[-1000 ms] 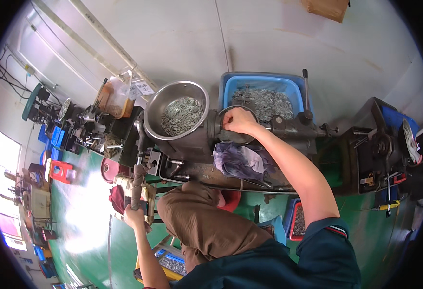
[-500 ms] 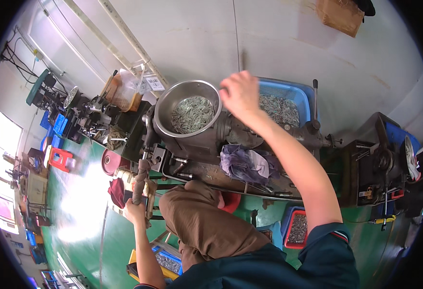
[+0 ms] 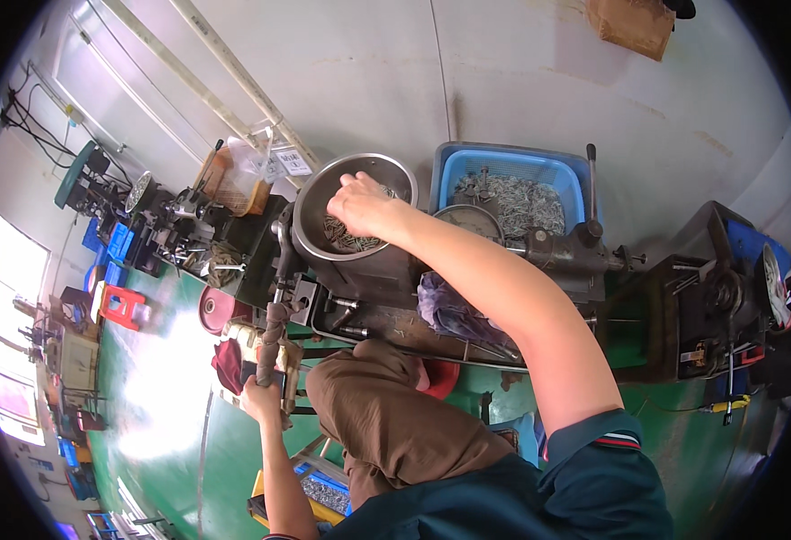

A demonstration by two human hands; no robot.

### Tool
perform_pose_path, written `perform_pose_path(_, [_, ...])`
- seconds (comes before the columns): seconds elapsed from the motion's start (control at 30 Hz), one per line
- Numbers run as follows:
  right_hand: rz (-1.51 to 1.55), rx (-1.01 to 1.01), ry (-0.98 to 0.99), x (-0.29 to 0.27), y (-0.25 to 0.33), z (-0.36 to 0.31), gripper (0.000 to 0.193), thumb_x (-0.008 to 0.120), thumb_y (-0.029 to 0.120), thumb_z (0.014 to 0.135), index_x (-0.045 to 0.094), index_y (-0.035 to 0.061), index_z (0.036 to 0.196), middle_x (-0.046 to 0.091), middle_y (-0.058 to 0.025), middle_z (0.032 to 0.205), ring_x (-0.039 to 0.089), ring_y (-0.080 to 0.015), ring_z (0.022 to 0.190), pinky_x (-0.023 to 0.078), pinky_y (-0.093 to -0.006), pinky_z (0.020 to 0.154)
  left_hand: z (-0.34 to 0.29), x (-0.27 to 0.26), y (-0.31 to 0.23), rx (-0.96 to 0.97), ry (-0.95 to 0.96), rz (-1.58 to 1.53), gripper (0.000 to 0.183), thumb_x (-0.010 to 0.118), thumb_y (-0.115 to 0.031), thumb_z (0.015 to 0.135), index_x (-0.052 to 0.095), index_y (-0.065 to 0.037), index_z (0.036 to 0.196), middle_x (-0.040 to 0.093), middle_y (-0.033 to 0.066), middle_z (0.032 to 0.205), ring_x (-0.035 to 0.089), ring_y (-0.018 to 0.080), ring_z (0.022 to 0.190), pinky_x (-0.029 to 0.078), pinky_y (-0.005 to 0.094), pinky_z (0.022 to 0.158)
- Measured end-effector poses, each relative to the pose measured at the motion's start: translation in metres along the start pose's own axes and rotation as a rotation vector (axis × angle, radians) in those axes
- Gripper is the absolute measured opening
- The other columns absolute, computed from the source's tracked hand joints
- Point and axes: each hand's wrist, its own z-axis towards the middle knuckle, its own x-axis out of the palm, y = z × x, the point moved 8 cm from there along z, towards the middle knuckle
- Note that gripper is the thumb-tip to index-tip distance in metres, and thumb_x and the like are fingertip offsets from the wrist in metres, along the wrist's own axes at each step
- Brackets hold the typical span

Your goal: The person operates a manual lathe to machine small metal components.

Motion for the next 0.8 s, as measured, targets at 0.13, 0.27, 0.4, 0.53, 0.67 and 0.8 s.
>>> perform_pose_path(0.13, [0.196,0.185,0.005,-0.003,-0.03,-0.006,0.008,0.059,0.007,0.059,0.06,0.008,0.066,0.058,-0.0083,0.068,0.053,-0.024,0.079,0.041,-0.0361,0.067,0.002,0.003,0.004,-0.008,0.006,-0.005,0.022,0.059,-0.024,0.062,0.055,-0.003,0.064,0.056,0.0182,0.063,0.055,0.0365,0.065,0.042,0.0433,0.057])
perform_pose_path(0.27, [0.446,0.317,-0.219,-0.022,-0.046,-0.022,0.006,0.059,0.007,0.06,0.059,0.0059,0.066,0.059,-0.0092,0.066,0.055,-0.024,0.074,0.044,-0.0341,0.065,0.002,0.004,0.004,-0.011,0.021,-0.004,0.022,0.059,-0.024,0.062,0.055,-0.003,0.065,0.056,0.0184,0.063,0.055,0.0363,0.065,0.042,0.0431,0.057])
perform_pose_path(0.4, [0.563,0.325,-0.2,-0.036,-0.059,-0.036,0.012,0.062,0.011,0.061,0.06,0.0028,0.07,0.059,-0.0084,0.063,0.055,-0.0176,0.055,0.043,-0.0283,0.054,0.001,0.003,-0.001,-0.015,0.035,-0.011,0.022,0.059,-0.025,0.062,0.055,-0.003,0.066,0.056,0.0184,0.063,0.055,0.0363,0.065,0.042,0.0433,0.058])
perform_pose_path(0.53, [0.615,0.423,-0.354,-0.065,-0.076,-0.067,0.012,0.063,0.012,0.062,0.059,0.0024,0.068,0.058,-0.0075,0.062,0.055,-0.0161,0.056,0.043,-0.0273,0.054,0.001,-0.001,0.003,-0.009,0.016,-0.008,0.023,0.06,-0.025,0.062,0.055,-0.003,0.066,0.056,0.0183,0.063,0.055,0.0365,0.065,0.042,0.0435,0.058])
perform_pose_path(0.67, [0.666,0.648,-0.35,-0.041,-0.12,-0.117,0.011,0.061,0.011,0.057,0.059,0.0036,0.065,0.059,-0.0073,0.061,0.057,-0.0177,0.059,0.044,-0.028,0.055,0.001,0.001,0.002,0.015,-0.04,0.014,0.022,0.059,-0.024,0.061,0.055,-0.003,0.066,0.057,0.0184,0.064,0.055,0.0369,0.066,0.042,0.0433,0.059])
perform_pose_path(0.8, [0.749,0.769,-0.137,0.028,-0.118,-0.152,0.015,0.062,0.009,0.053,0.06,0.0031,0.067,0.06,-0.0087,0.064,0.058,-0.0187,0.061,0.045,-0.0279,0.058,0.003,0.006,0.011,-0.009,-0.039,-0.006,0.024,0.059,-0.024,0.061,0.06,-0.004,0.075,0.058,0.019,0.069,0.056,0.0366,0.069,0.043,0.0434,0.062])
